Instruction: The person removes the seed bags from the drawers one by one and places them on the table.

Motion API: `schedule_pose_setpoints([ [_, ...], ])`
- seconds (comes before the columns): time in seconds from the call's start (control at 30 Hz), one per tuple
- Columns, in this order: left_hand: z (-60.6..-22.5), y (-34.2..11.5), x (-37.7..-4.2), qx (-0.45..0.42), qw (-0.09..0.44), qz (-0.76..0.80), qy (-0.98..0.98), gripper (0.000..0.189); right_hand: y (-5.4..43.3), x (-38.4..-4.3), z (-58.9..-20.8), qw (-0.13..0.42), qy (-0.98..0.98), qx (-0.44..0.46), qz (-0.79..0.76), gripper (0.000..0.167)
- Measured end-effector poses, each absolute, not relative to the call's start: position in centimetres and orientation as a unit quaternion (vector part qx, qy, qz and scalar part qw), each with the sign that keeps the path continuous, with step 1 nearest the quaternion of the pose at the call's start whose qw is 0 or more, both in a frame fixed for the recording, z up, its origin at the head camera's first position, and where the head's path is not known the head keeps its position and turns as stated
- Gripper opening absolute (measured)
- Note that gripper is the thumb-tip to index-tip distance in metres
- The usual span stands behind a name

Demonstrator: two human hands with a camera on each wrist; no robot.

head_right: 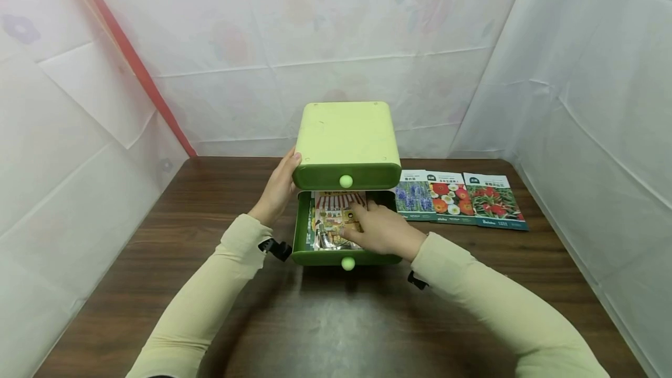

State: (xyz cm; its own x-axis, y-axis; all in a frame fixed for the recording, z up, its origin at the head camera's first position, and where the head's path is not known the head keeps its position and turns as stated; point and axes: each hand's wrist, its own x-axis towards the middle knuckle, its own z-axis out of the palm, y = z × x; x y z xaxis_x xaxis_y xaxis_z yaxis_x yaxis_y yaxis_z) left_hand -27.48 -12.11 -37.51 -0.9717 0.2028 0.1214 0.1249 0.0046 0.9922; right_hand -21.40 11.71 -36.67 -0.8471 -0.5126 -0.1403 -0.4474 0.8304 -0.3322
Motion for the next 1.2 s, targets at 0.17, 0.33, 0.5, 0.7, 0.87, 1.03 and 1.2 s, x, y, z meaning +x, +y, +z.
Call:
schedule_pose_setpoints([
  [0.17,-37.54,-12.08,-27.52,0.117,0.027,0.693,0.711,0.066,11.74,-21.66,-36.75,0.136,0.946,-0.257,-0.141,0.068],
  [0.33,-37.55,-12.04,-27.51,0.119,0.026,0.694,0.71,0.067,11.64,-21.88,-36.86,0.142,0.941,-0.262,-0.158,0.065],
  [0.5,-37.53,-12.06,-27.49,0.116,0.025,0.69,0.714,0.067,11.44,-22.02,-36.92,0.144,0.935,-0.27,-0.179,0.062],
  [0.7,-37.48,-12.03,-27.48,0.113,0.025,0.698,0.707,0.066,11.28,-21.84,-36.9,0.13,0.93,-0.283,-0.193,0.064],
  [0.87,-37.48,-11.96,-27.45,0.107,0.023,0.701,0.704,0.066,11.23,-21.61,-36.98,0.119,0.928,-0.287,-0.207,0.062],
  [1.03,-37.39,-11.93,-27.39,0.105,0.02,0.7,0.706,0.066,11.16,-21.49,-36.97,0.111,0.93,-0.283,-0.206,0.063],
  [1.2,-37.43,-11.97,-27.45,0.108,0.022,0.696,0.709,0.065,10.9,-21.34,-36.76,0.123,0.929,-0.282,-0.207,0.063],
])
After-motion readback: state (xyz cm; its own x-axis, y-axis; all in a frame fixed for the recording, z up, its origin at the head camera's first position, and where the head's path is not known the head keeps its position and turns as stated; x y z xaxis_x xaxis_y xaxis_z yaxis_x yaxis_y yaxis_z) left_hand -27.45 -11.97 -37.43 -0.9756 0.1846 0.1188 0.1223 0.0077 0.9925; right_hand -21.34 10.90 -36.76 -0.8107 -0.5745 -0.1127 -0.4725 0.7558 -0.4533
